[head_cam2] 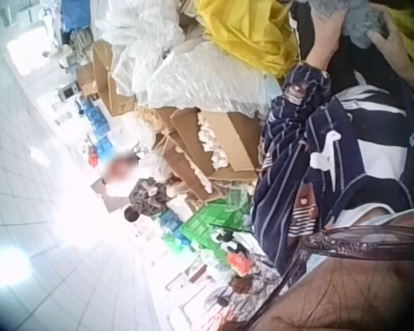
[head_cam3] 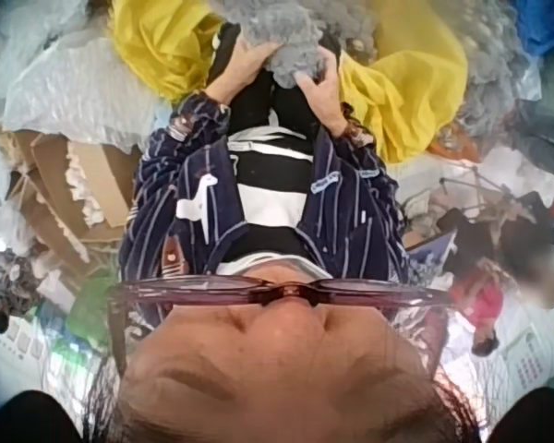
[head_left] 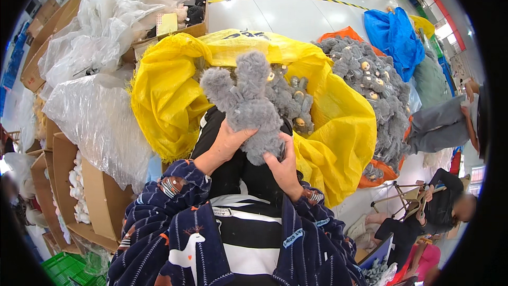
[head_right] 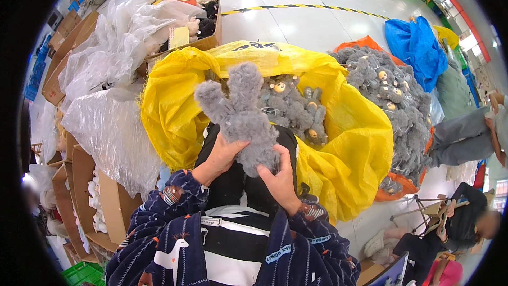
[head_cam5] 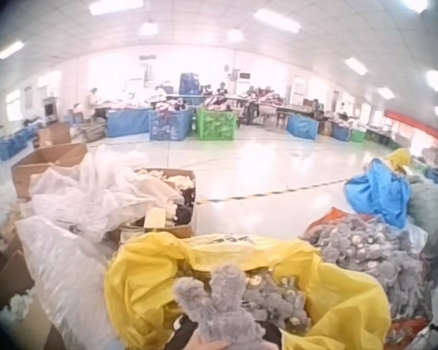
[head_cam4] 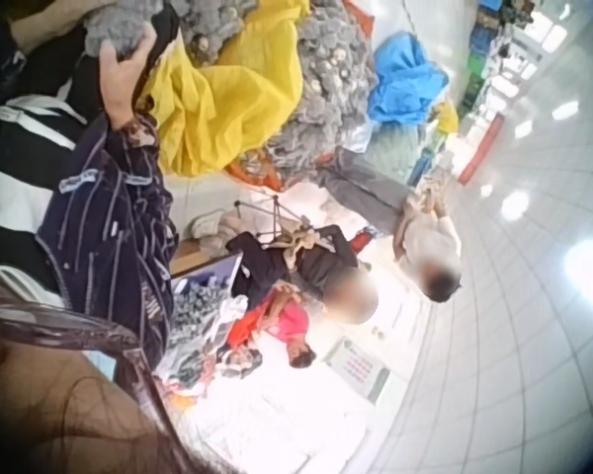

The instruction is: The person sits on the floor and repeatedly picks up small gray stuffed toys from a yellow sack. They turn each toy over in their hands, inspect the face and body, and then place it back into the sack. This cycle continues throughout the clip.

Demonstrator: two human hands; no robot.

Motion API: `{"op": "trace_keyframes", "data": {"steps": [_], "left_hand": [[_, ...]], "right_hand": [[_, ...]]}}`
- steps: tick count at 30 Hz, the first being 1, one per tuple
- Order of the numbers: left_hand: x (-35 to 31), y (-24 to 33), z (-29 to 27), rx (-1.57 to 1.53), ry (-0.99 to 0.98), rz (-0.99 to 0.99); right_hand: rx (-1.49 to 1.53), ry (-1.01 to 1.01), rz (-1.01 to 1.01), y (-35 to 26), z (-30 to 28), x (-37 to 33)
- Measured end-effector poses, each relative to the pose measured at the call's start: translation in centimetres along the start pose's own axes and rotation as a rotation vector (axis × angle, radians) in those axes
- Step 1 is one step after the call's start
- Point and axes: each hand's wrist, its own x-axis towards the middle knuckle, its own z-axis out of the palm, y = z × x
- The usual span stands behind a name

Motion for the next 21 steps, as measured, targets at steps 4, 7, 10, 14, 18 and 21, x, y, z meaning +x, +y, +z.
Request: {"op": "trace_keyframes", "data": {"steps": [4,7,10,14,18,21], "left_hand": [[1.0,-0.7,-0.3,-0.077,0.200,-0.125],[2.3,-1.3,-1.3,0.165,0.250,-0.114],[2.0,1.1,-0.7,0.095,0.048,-0.170],[0.6,2.2,-0.8,0.155,-0.196,-0.355],[-0.2,5.7,2.2,0.172,-0.572,-0.316],[0.4,8.3,5.5,0.006,-0.984,0.022]], "right_hand": [[-0.027,-0.004,-0.005,0.6,-0.5,0.1],[-0.012,0.035,-0.083,1.5,-1.3,0.0],[0.454,0.176,0.360,-0.5,-1.3,0.5],[0.938,0.172,0.526,1.4,-6.0,1.2],[0.755,0.464,0.218,0.2,-16.5,2.9],[0.707,0.753,-0.334,-8.4,-23.4,7.4]]}}
